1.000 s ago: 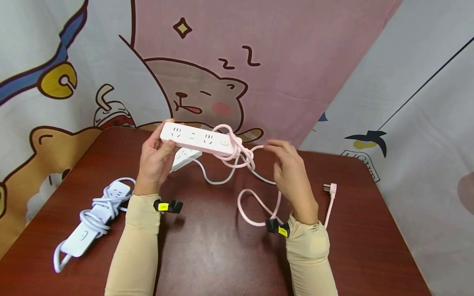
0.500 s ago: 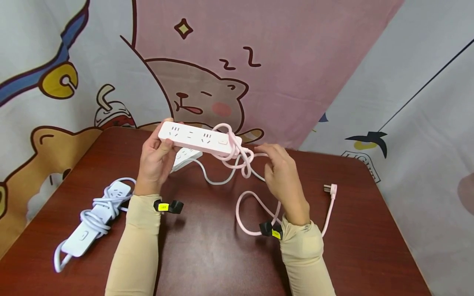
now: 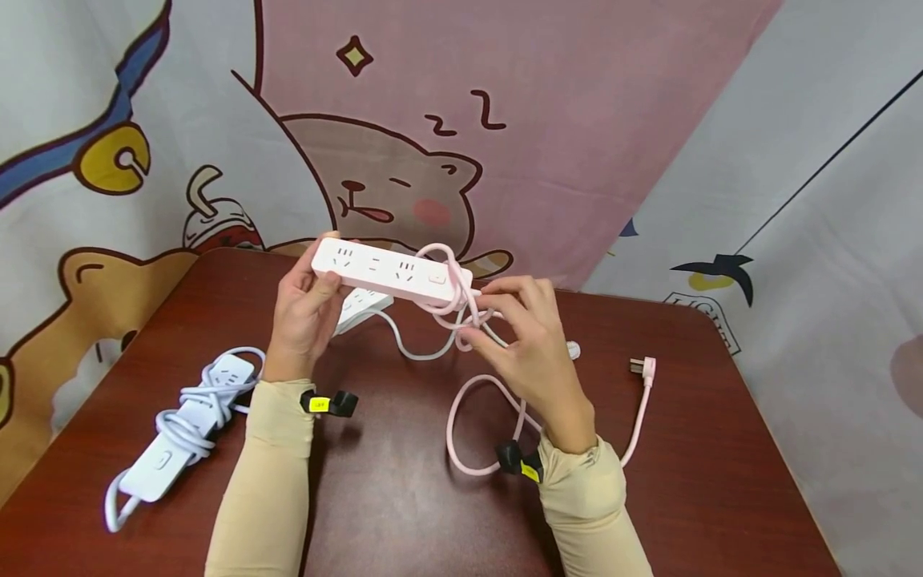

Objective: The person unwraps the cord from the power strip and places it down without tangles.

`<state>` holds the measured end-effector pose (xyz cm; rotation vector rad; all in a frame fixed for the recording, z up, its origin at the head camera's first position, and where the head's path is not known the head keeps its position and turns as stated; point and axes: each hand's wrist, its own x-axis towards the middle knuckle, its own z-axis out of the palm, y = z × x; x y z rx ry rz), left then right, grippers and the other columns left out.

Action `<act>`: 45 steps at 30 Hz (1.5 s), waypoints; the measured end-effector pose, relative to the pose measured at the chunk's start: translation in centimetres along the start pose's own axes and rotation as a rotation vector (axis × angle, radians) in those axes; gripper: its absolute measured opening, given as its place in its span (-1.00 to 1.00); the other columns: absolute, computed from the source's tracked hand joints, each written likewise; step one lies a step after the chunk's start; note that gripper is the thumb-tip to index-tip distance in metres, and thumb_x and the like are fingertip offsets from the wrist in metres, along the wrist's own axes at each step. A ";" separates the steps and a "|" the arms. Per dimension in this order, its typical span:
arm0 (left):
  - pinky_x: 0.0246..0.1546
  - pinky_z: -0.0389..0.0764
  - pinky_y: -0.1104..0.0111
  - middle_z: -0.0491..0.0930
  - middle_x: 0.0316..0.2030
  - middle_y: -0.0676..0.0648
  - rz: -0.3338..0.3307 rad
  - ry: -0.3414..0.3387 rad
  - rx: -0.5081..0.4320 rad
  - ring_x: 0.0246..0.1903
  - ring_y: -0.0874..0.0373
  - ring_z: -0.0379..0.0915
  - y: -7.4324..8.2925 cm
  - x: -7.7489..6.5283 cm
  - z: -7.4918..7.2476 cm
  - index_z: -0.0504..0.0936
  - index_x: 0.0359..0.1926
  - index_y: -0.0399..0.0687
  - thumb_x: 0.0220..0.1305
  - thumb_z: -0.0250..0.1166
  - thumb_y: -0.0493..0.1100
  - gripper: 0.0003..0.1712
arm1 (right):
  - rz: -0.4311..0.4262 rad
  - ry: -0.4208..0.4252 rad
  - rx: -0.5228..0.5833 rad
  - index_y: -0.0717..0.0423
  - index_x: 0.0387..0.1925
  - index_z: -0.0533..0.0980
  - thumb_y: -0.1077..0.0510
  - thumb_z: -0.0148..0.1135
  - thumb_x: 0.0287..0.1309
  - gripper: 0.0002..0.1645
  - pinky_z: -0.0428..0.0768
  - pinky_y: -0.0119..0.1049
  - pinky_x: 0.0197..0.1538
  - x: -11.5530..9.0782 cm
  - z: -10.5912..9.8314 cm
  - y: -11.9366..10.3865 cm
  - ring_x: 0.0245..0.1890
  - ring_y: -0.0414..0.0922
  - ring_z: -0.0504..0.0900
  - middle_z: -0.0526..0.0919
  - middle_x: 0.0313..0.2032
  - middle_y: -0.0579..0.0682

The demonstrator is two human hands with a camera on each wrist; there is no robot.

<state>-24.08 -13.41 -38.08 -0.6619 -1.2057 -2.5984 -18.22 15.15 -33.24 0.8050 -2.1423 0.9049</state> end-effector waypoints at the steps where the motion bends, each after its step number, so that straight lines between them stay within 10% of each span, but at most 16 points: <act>1: 0.11 0.64 0.37 0.68 0.09 -0.12 -0.001 0.000 0.000 0.04 0.16 0.60 0.0 0.0 0.0 0.47 0.33 -0.24 0.28 0.38 -0.25 -0.39 | -0.007 -0.007 -0.013 0.18 -0.20 0.68 0.15 0.60 0.00 -0.67 0.39 -0.12 0.01 0.0 0.1 -0.1 -0.09 0.08 0.47 0.65 -0.09 0.11; 27: 0.06 0.68 0.32 0.67 0.01 -0.07 0.002 0.000 -0.010 -0.01 0.17 0.65 0.9 0.0 -0.8 0.53 0.28 -0.15 0.30 0.37 -0.20 -0.47 | 0.086 0.152 0.009 0.20 -0.09 0.73 0.28 0.26 0.35 -0.80 0.23 -0.48 -0.44 -0.2 -0.9 1.7 -0.54 -0.28 0.31 0.54 -0.54 0.03; 45: 0.13 0.65 0.24 0.68 -0.01 -0.07 0.026 0.087 -0.048 -0.01 0.13 0.66 0.6 0.2 -1.0 0.49 0.31 -0.20 0.28 0.39 -0.22 -0.42 | 0.122 -0.171 -0.044 0.21 -0.08 0.75 0.25 0.37 0.26 -0.78 0.65 -0.20 -0.23 -1.1 -1.6 3.2 -0.33 -0.11 0.74 0.83 -0.22 0.07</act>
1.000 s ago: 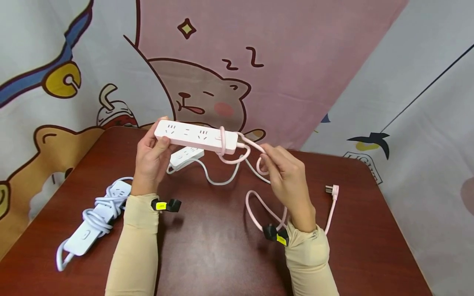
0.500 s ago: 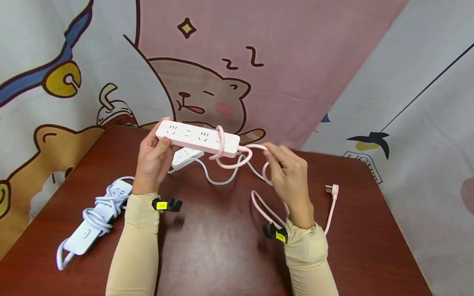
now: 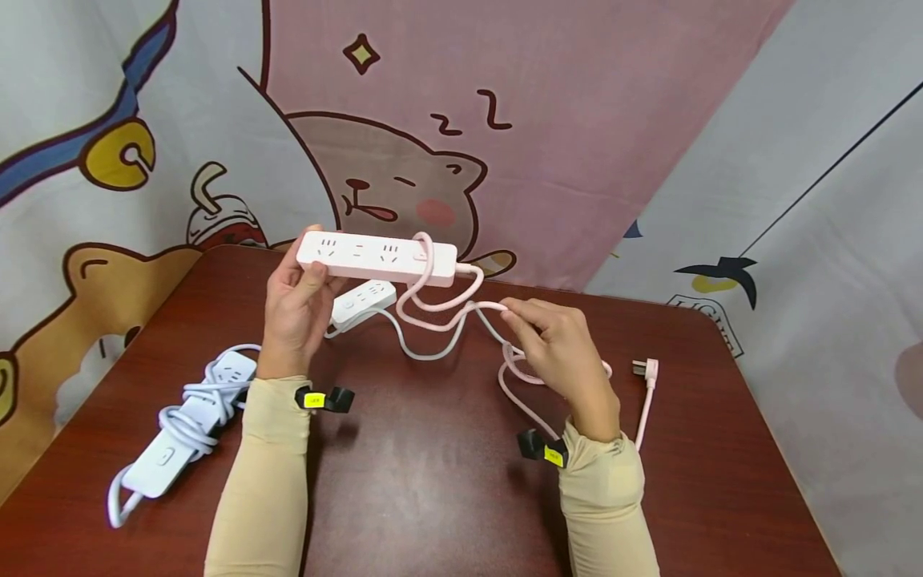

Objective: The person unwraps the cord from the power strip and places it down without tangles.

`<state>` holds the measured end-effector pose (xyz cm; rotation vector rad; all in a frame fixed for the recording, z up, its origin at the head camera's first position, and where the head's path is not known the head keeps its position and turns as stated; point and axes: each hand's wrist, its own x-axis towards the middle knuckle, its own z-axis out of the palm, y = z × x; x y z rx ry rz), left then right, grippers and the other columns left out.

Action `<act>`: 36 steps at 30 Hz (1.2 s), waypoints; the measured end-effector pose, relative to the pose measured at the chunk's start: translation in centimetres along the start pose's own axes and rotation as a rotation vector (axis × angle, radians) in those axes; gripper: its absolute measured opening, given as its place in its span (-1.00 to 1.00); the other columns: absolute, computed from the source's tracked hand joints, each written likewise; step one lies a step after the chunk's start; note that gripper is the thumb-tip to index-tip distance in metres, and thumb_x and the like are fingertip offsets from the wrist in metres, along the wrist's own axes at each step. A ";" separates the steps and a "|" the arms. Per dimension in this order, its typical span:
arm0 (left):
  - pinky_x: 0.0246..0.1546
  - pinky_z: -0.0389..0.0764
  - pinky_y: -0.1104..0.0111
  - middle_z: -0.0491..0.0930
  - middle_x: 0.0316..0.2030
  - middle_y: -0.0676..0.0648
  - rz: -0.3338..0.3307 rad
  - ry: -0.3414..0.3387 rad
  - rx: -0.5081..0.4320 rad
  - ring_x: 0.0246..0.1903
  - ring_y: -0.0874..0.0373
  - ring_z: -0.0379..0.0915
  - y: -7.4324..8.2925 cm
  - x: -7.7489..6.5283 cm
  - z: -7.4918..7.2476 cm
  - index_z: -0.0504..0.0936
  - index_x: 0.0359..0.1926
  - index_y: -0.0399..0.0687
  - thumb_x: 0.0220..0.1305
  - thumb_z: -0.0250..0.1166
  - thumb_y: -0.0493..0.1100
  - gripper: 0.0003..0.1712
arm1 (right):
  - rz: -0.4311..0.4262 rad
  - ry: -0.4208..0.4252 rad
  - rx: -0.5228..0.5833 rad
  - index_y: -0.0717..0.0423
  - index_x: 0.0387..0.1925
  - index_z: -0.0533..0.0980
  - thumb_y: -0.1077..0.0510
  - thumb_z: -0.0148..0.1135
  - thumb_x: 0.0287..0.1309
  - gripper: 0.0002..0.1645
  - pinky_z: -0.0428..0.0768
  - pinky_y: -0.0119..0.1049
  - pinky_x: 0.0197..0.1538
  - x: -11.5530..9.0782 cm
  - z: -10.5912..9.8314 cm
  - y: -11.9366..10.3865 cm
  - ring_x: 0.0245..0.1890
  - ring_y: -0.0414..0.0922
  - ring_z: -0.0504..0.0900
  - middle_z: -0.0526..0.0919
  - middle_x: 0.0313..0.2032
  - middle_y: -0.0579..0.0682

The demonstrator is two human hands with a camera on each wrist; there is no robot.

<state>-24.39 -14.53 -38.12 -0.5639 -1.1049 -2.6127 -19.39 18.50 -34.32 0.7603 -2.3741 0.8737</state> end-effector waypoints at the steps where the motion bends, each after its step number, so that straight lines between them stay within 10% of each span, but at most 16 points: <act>1: 0.13 0.65 0.25 0.69 -0.01 -0.07 0.001 0.003 0.001 -0.01 0.14 0.66 0.0 0.0 0.0 0.50 0.30 -0.19 0.28 0.39 -0.22 -0.42 | 0.003 -0.013 0.002 0.21 -0.07 0.75 0.25 0.37 0.26 -0.78 0.68 -0.15 -0.20 0.0 -0.1 0.0 -0.29 -0.09 0.77 0.83 -0.21 0.07; 16: 0.06 0.67 0.34 0.63 0.02 -0.06 -0.002 0.090 0.117 0.00 0.18 0.62 -0.1 0.0 0.0 0.50 0.32 -0.15 0.34 0.29 -0.35 -0.47 | -0.057 -0.059 0.188 0.09 -0.09 0.76 0.35 0.39 0.20 -0.74 0.42 -0.55 -0.35 -0.5 -2.4 -1.7 -0.43 -0.35 0.50 0.78 -0.32 -0.07; 23: 0.08 0.66 0.38 0.63 0.03 -0.02 -0.036 0.108 0.214 0.01 0.21 0.60 -0.1 0.0 0.1 0.44 0.38 -0.17 0.36 0.29 -0.36 -0.42 | -0.096 0.170 0.204 0.14 -0.13 0.76 0.46 0.37 0.13 -0.69 0.29 -0.53 -0.47 -0.2 -2.9 -2.4 -0.57 -0.38 0.34 0.55 -0.57 -0.12; 36: 0.09 0.62 0.45 0.64 0.03 0.01 -0.102 0.005 0.278 0.00 0.25 0.57 0.1 -0.3 0.0 0.37 0.44 -0.23 0.42 0.23 -0.33 -0.40 | 0.129 0.609 0.164 0.26 -0.17 0.77 0.33 0.37 0.23 -0.84 0.46 -0.58 -0.30 0.3 -2.7 -2.1 -0.43 -0.42 0.54 0.75 -0.41 0.18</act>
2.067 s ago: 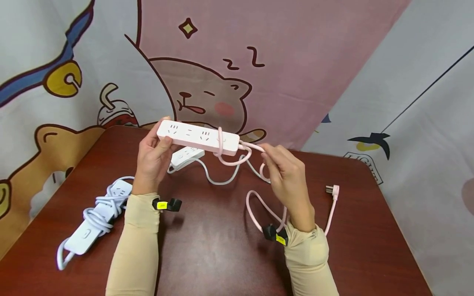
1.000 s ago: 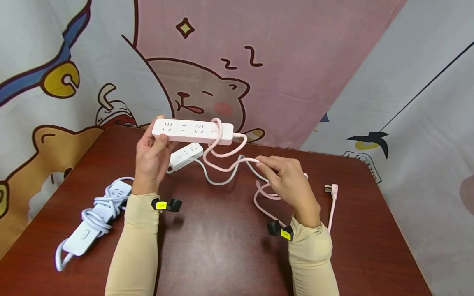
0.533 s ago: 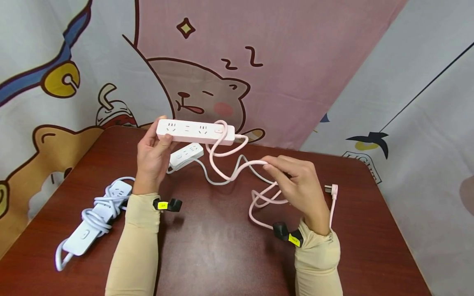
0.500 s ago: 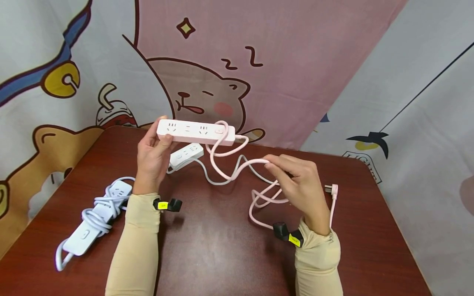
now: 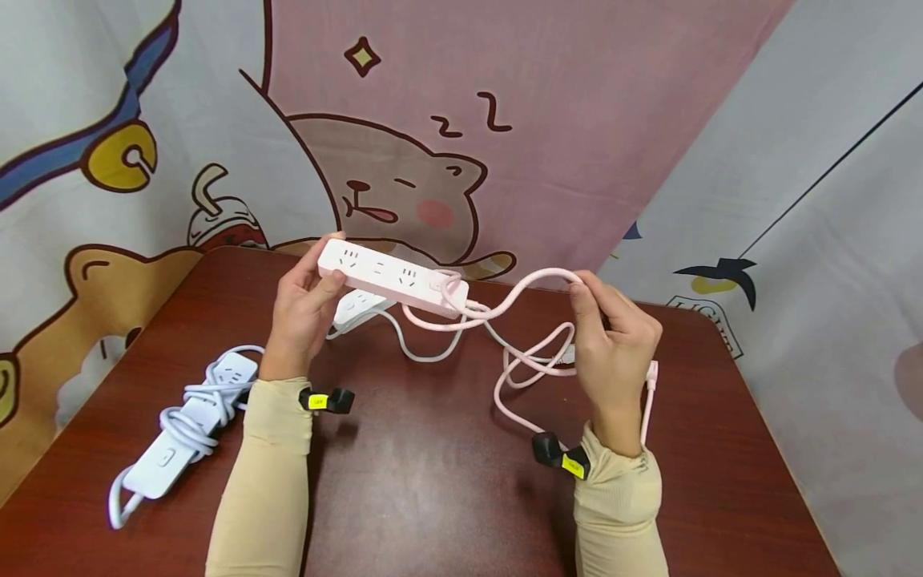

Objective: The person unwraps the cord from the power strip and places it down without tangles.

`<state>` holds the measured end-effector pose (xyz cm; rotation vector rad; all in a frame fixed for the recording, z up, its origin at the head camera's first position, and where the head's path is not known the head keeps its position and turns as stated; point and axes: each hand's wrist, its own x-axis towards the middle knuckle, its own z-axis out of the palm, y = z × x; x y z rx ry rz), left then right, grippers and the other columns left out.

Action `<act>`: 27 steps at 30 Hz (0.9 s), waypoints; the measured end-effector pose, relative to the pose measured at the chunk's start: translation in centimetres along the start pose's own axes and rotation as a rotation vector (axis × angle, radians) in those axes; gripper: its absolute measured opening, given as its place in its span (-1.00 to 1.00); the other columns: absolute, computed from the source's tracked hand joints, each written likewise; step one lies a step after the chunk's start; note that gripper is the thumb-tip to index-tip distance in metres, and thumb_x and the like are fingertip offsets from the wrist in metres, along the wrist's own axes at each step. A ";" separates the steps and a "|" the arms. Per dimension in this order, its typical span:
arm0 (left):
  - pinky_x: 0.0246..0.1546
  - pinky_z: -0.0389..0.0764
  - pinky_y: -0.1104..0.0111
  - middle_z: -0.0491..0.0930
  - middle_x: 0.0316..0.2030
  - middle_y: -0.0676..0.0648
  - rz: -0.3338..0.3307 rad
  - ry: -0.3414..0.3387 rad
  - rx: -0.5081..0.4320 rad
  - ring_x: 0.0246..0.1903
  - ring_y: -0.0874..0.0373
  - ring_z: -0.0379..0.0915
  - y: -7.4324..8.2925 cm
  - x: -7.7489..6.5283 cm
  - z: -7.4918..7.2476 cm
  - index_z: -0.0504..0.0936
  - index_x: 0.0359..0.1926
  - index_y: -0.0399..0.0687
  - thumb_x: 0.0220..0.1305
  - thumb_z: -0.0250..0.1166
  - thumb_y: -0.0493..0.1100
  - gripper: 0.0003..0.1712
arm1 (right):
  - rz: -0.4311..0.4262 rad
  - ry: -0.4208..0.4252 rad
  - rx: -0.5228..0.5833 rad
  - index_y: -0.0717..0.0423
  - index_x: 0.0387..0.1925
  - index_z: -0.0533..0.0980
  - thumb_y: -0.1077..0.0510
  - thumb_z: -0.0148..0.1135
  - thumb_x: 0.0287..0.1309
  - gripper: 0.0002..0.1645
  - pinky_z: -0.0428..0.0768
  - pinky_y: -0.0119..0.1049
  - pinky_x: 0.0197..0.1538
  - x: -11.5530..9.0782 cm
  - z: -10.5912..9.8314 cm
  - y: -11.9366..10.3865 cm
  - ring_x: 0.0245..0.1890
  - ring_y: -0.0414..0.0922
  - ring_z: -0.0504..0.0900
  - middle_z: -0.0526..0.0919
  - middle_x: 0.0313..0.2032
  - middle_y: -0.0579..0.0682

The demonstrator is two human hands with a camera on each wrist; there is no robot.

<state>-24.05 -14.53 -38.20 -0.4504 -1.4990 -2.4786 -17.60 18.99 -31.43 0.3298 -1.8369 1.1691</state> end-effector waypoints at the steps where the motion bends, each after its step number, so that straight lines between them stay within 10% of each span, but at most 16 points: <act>1: 0.08 0.62 0.45 0.64 0.02 0.01 -0.001 -0.018 -0.009 -0.01 0.25 0.58 0.0 -0.1 0.0 0.39 0.44 -0.21 0.42 0.23 -0.31 -0.41 | 0.007 0.014 -0.016 0.26 -0.17 0.77 0.32 0.38 0.23 -0.84 0.46 -0.59 -0.30 0.0 0.0 0.1 -0.43 -0.44 0.54 0.76 -0.40 0.20; 11: 0.03 0.60 0.40 0.70 -0.03 0.01 0.010 -0.161 -0.123 -0.05 0.23 0.61 0.2 -0.3 -0.4 0.51 0.34 -0.15 0.39 0.29 -0.15 -0.47 | -0.031 -0.029 -0.208 0.21 -0.21 0.78 0.22 0.38 0.26 -0.85 0.25 -0.66 -0.38 0.1 -0.1 2.5 -0.53 -0.53 0.36 0.72 -0.53 0.16; 27: 0.09 0.62 0.30 0.70 -0.06 -0.04 0.101 0.003 -0.293 -0.07 0.18 0.66 0.4 0.1 -0.5 0.42 0.36 -0.26 0.33 0.34 -0.20 -0.38 | 0.000 -0.231 -0.402 0.11 -0.27 0.80 0.17 0.38 0.26 -0.86 0.30 -0.63 -0.43 0.0 -1.8 4.9 -0.59 -0.43 0.43 0.80 -0.51 0.04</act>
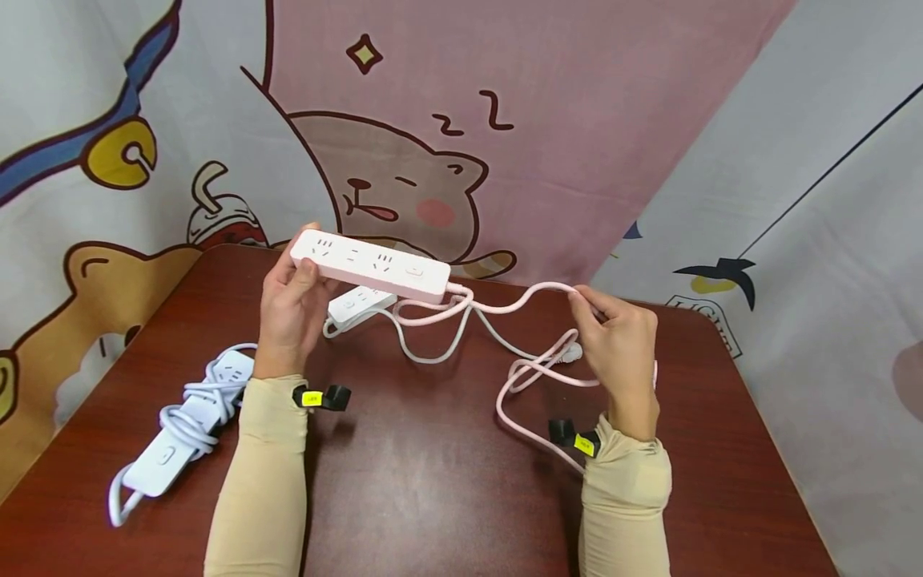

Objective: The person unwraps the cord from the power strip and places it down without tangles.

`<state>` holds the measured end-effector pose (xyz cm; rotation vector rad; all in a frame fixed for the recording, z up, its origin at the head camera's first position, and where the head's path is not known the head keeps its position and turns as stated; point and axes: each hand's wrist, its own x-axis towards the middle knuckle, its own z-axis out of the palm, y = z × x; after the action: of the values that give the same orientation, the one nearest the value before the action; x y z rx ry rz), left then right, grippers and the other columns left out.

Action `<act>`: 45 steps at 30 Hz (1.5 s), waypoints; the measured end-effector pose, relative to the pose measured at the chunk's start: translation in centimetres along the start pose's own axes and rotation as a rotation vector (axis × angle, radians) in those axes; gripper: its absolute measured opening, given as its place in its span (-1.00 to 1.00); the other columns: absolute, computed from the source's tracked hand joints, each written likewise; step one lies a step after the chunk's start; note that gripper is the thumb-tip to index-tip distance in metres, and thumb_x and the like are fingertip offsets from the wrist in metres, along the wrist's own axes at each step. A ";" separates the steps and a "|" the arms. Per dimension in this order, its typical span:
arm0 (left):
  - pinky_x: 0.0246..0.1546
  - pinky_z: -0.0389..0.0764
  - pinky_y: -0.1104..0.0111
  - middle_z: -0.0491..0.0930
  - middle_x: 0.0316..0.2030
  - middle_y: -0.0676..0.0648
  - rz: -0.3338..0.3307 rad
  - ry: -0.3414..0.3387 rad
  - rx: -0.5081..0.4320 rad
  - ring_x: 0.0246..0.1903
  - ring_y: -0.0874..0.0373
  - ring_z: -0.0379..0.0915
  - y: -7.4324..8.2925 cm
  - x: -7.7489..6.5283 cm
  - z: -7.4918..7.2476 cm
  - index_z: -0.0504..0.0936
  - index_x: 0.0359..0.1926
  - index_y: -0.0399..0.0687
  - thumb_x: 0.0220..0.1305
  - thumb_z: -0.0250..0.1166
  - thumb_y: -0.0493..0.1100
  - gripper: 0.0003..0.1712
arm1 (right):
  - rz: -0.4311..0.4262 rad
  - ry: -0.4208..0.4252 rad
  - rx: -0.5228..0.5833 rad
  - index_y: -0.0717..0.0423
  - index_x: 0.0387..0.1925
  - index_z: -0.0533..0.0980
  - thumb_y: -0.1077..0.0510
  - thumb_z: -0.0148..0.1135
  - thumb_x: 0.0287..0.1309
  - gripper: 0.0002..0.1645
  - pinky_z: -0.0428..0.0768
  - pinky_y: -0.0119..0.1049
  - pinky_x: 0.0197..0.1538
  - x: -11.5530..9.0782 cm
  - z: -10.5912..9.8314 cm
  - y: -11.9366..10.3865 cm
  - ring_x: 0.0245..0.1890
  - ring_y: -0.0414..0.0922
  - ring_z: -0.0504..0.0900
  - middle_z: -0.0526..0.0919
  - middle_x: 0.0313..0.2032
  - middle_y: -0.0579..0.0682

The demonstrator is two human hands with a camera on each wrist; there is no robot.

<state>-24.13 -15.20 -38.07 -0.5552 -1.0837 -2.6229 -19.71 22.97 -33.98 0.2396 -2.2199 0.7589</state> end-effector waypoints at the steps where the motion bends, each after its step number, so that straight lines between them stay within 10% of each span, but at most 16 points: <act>1: 0.09 0.62 0.29 0.70 -0.07 -0.04 0.010 0.020 -0.001 -0.08 0.18 0.66 0.0 0.1 0.0 0.42 0.37 -0.26 0.33 0.34 -0.20 -0.37 | 0.005 -0.004 -0.005 0.10 -0.27 0.81 0.16 0.38 0.26 -0.86 0.31 -0.64 -0.42 0.0 -0.2 0.1 -0.59 -0.45 0.42 0.80 -0.50 0.04; 14: 0.10 0.57 0.23 0.62 -0.05 -0.08 0.093 0.237 -0.004 -0.11 0.13 0.63 0.0 0.6 -0.7 0.45 0.35 -0.17 0.33 0.31 -0.27 -0.42 | 0.112 -0.112 -0.044 0.14 -0.24 0.80 0.15 0.41 0.23 -0.84 0.34 -0.67 -0.28 -0.2 -2.0 2.1 -0.43 -0.78 0.33 0.82 -0.38 0.11; 19: 0.08 0.57 0.28 0.60 -0.04 -0.05 0.071 0.331 0.129 -0.12 0.17 0.60 0.1 0.7 -0.7 0.51 0.33 -0.08 0.33 0.33 -0.29 -0.45 | 0.205 -0.144 -0.093 0.10 -0.19 0.80 0.09 0.37 0.28 -0.80 0.40 -0.55 -0.20 -0.4 -2.8 3.3 -0.35 -0.36 0.61 0.83 -0.32 0.12; 24: 0.00 0.66 0.44 0.60 0.02 -0.03 -0.021 0.441 0.308 -0.03 0.17 0.55 0.0 0.8 -0.7 0.54 0.30 -0.10 0.30 0.34 -0.37 -0.46 | 0.339 -0.187 -0.129 0.10 -0.08 0.77 0.01 0.30 0.35 -0.69 0.42 -0.38 -0.13 -0.6 -3.1 4.6 -0.16 0.10 0.71 0.82 -0.23 0.19; 36: -0.04 0.55 0.51 0.52 0.09 -0.10 -0.301 0.645 0.930 -0.03 0.24 0.44 -1.2 0.9 -0.9 0.46 0.37 -0.14 0.26 0.39 -0.34 -0.34 | 0.455 -0.372 -0.122 0.18 0.01 0.71 -0.04 0.17 0.43 -0.57 0.53 0.10 0.13 -1.1 -2.3 6.8 0.05 0.21 0.67 0.78 -0.08 0.23; 45: 0.18 0.53 0.28 0.40 0.30 -0.31 -0.499 0.549 1.133 0.18 0.01 0.43 -0.8 0.5 -1.3 0.22 0.48 -0.22 0.33 0.30 -0.28 -0.24 | 0.481 -0.668 -0.120 0.28 0.12 0.62 -0.01 0.05 0.52 -0.52 0.58 -0.07 -0.13 -1.1 -2.8 7.5 -0.18 0.09 0.69 0.79 -0.20 0.25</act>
<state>-25.24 -15.57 -39.18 0.6902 -2.3097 -1.7424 -20.17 30.60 -36.67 -0.1346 -3.0071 0.8778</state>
